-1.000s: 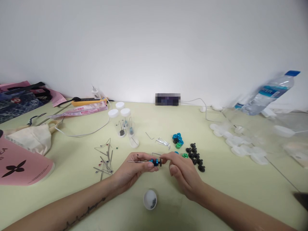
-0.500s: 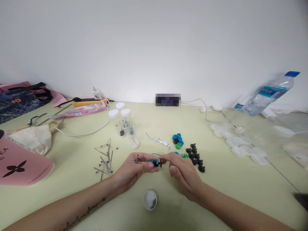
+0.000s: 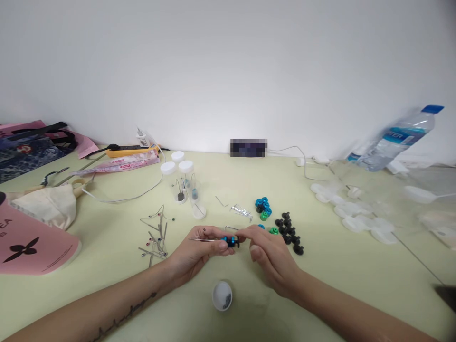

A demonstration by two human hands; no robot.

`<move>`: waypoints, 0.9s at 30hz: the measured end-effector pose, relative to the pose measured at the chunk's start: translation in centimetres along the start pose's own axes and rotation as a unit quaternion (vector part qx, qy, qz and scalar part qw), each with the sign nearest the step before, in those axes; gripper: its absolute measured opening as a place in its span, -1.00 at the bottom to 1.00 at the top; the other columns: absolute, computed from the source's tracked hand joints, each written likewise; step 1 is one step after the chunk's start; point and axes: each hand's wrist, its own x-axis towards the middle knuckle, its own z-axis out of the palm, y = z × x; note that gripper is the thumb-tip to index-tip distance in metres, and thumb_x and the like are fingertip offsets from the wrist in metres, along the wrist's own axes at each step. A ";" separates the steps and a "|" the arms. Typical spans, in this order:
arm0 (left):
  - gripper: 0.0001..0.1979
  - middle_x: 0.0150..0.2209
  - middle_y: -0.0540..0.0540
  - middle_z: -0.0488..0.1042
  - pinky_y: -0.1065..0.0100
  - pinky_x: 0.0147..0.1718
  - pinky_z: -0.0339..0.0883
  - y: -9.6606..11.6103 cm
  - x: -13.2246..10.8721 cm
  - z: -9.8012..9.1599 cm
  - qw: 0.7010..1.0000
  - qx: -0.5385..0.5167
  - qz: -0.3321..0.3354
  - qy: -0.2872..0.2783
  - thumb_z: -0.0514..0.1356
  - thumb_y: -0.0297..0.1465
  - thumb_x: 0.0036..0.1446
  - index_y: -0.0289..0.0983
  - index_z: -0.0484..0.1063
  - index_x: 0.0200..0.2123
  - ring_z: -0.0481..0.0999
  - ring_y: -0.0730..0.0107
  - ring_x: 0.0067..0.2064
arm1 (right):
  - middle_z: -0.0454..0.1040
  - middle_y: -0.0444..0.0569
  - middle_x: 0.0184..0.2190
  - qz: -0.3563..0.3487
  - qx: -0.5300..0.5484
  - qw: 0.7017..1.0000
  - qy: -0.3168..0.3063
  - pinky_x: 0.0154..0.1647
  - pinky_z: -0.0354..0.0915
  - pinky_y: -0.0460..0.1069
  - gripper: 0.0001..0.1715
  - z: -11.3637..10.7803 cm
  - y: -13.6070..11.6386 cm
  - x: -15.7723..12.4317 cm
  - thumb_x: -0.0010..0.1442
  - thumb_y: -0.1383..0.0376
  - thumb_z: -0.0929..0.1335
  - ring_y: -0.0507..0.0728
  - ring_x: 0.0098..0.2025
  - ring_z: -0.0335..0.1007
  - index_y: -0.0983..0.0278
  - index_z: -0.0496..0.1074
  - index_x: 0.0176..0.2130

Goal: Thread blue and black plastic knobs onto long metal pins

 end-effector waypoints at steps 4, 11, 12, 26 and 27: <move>-0.83 -0.25 -0.21 0.61 0.39 -0.19 0.40 -0.1 0.0 -0.1 1.000 -0.002 -0.003 0.002 0.39 -0.51 -0.12 -0.38 0.60 -0.36 0.55 0.39 -0.34 | 0.44 0.02 -0.21 0.009 0.005 1.000 -0.001 -0.26 0.25 -0.01 -0.48 0.0 0.0 0.0 0.39 0.06 0.00 0.11 -0.29 0.37 0.22 0.29 0.06; -0.83 -0.28 -0.19 0.61 0.42 -0.21 0.40 0.0 -0.1 0.0 1.000 -0.008 -0.005 0.000 0.39 -0.51 -0.11 -0.38 0.60 -0.35 0.55 0.41 -0.33 | 0.44 0.01 -0.22 0.012 0.008 1.000 -0.006 -0.24 0.24 0.00 -0.49 0.0 -0.1 0.0 0.39 0.05 0.00 0.11 -0.26 0.37 0.20 0.29 0.05; -0.83 -0.29 -0.19 0.61 0.42 -0.21 0.39 0.0 -0.1 0.0 1.000 -0.009 -0.006 0.000 0.39 -0.52 -0.11 -0.38 0.60 -0.35 0.55 0.41 -0.33 | 0.44 0.01 -0.22 0.012 0.006 1.000 -0.008 -0.24 0.24 0.00 -0.48 0.0 -0.1 0.0 0.39 0.05 -0.01 0.12 -0.25 0.38 0.20 0.30 0.04; -0.85 -0.36 -0.14 0.61 0.47 -0.25 0.39 -0.1 -0.1 0.0 1.000 -0.008 -0.003 -0.005 0.37 -0.53 -0.09 -0.37 0.60 -0.35 0.54 0.45 -0.35 | 0.45 -0.01 -0.23 0.020 0.002 1.000 -0.008 -0.26 0.24 0.00 -0.48 0.0 -0.1 0.0 0.39 0.04 -0.01 0.09 -0.31 0.39 0.20 0.28 0.04; -0.86 -0.37 -0.14 0.61 0.48 -0.26 0.40 0.0 -0.1 0.0 1.000 -0.009 -0.002 -0.005 0.37 -0.53 -0.09 -0.37 0.60 -0.36 0.54 0.45 -0.36 | 0.45 -0.01 -0.23 0.017 0.001 1.000 -0.011 -0.25 0.24 0.01 -0.48 0.0 -0.1 0.0 0.39 0.03 -0.02 0.10 -0.28 0.39 0.20 0.29 0.03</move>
